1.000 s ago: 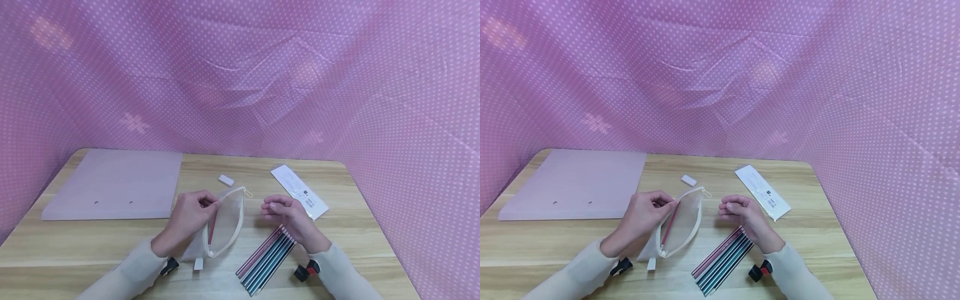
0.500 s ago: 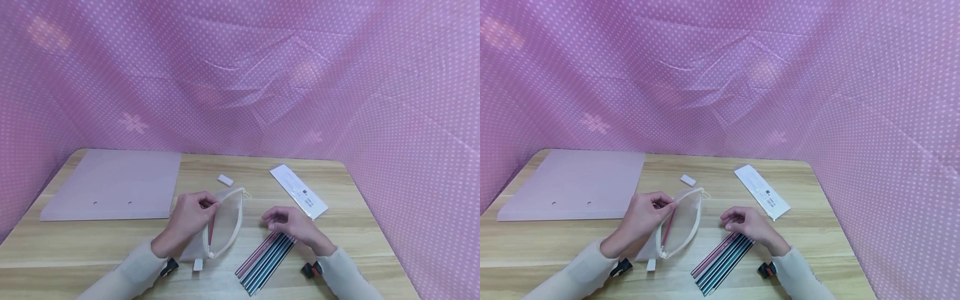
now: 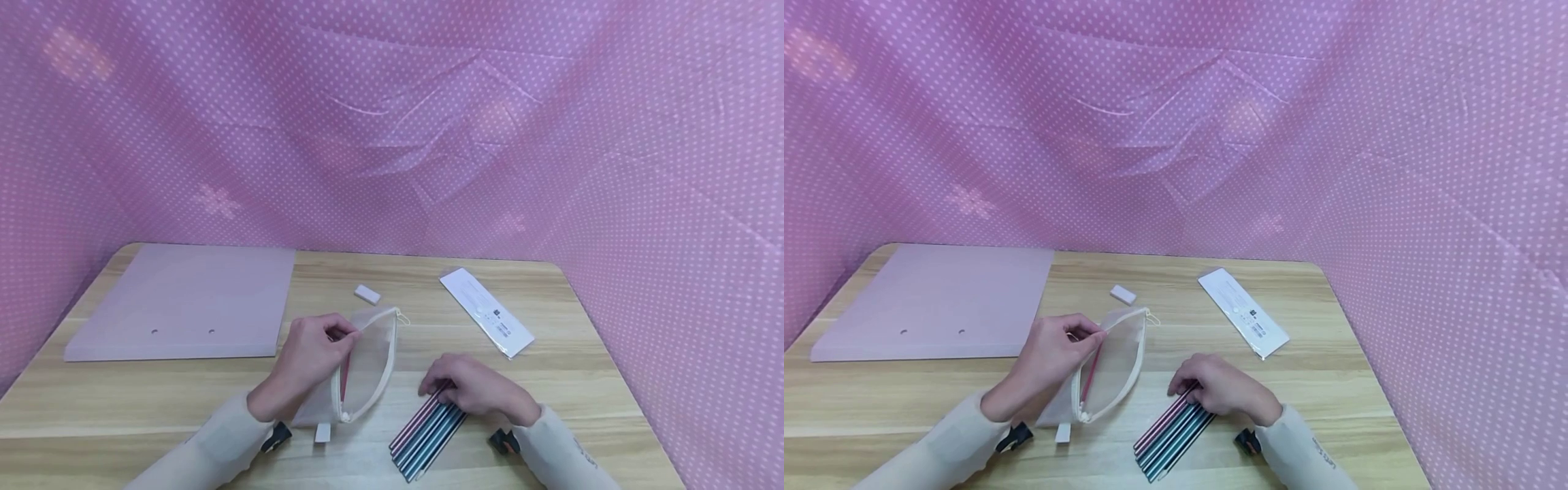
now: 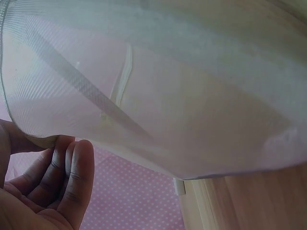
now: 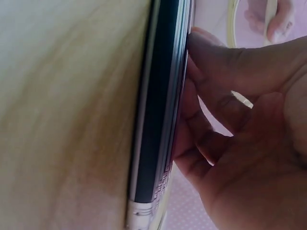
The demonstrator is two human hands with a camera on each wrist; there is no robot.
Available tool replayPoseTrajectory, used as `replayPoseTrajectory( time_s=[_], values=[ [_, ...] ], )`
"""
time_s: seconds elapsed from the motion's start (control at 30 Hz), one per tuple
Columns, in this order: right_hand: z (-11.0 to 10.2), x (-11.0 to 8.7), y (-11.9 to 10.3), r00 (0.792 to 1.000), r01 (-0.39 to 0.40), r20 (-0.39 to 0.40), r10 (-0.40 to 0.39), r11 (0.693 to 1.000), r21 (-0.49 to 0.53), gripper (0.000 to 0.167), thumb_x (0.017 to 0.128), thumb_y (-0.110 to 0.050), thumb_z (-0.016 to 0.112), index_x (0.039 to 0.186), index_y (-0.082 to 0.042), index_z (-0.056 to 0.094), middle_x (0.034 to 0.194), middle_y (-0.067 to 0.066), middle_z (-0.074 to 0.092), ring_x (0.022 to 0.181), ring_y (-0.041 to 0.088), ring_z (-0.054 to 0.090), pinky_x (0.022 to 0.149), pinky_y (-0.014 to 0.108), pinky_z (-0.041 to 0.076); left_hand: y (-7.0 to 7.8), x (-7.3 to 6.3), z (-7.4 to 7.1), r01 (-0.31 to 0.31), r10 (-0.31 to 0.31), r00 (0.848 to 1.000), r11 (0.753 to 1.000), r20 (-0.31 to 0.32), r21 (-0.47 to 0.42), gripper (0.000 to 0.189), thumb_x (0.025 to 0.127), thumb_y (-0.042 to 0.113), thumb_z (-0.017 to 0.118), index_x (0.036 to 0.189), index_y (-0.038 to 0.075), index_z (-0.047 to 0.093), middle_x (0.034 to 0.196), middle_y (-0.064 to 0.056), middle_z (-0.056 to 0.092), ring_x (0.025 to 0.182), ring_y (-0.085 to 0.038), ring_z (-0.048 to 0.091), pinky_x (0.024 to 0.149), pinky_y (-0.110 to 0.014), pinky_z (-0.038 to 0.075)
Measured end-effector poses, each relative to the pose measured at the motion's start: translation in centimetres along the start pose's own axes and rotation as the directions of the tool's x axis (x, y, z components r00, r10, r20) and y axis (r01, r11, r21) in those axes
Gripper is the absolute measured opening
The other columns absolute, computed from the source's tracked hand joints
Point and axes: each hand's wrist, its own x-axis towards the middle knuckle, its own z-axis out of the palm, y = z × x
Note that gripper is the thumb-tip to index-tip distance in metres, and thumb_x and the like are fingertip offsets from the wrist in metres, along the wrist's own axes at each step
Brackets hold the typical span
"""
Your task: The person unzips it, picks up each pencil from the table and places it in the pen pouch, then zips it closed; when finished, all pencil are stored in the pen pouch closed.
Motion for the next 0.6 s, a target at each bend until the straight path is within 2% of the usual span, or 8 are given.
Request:
replayPoseTrajectory(
  time_s=[0.37,0.6],
  values=[
    [0.22,0.22,0.09,0.998,0.056,-0.022,-0.058,0.995,-0.077,0.030,0.083,0.002,0.071,0.099,-0.023,0.076,0.096,-0.013,0.070,0.092,-0.001,0.058,0.084,0.020,0.051,-0.06,0.08,-0.01,-0.032,0.032,0.999,0.999,-0.010,0.006,0.004,0.085,0.016,0.078,0.082,0.019,0.077,0.076,0.004,0.075,0.064,-0.007,0.062,0.059,-0.020,0.050],
    [0.35,0.40,-0.03,0.998,0.043,-0.034,-0.045,0.997,-0.071,0.028,0.084,0.001,0.070,0.095,-0.024,0.076,0.095,-0.015,0.070,0.094,-0.001,0.059,0.087,0.021,0.052,-0.07,0.04,0.03,-0.031,0.031,0.999,0.999,-0.012,0.013,0.005,0.086,0.017,0.078,0.082,0.019,0.077,0.076,0.004,0.075,0.064,-0.007,0.062,0.059,-0.020,0.049]
  ],
)
